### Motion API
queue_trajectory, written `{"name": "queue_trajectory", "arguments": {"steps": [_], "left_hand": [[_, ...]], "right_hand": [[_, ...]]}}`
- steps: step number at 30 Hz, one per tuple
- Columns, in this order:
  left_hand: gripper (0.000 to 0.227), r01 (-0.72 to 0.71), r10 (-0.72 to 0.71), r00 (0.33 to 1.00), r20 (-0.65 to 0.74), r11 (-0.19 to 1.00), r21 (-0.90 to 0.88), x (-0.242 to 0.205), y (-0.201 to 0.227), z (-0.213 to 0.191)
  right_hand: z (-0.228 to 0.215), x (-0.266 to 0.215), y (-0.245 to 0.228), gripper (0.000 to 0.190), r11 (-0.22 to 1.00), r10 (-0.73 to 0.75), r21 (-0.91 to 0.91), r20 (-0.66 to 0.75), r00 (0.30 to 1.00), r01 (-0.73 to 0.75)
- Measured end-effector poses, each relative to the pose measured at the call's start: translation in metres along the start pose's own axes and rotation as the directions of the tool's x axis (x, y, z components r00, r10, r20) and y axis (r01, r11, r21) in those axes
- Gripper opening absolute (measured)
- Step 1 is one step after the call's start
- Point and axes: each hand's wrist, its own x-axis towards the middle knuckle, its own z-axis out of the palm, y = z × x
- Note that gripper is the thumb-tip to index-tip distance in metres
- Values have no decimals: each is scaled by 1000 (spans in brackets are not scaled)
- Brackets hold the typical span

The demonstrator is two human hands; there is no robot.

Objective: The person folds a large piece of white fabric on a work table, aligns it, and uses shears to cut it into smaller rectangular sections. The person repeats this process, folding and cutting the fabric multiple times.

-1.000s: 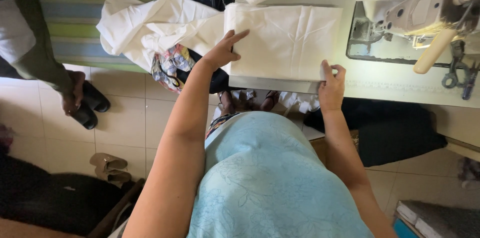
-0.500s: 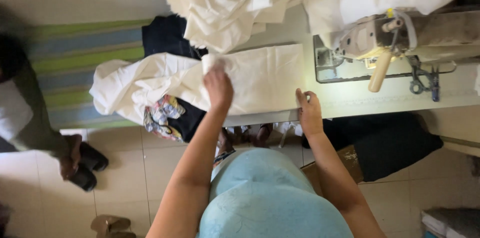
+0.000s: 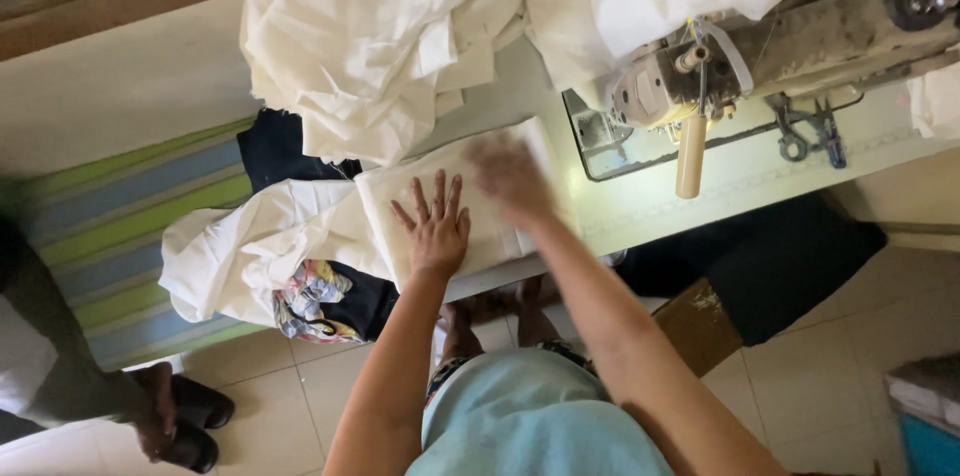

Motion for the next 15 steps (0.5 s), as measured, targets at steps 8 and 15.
{"name": "queue_trajectory", "arguments": {"steps": [8,15], "left_hand": [[52,-14,1,974,-226,998,-56,14,-37,20],[65,-7,6,1000,14,998,68,12,9,-3]], "right_hand": [[-8,-68,44,42,899,436,137,-358,826,-415],[-3,-120,62,46,681,503,595,43,863,-426]]}}
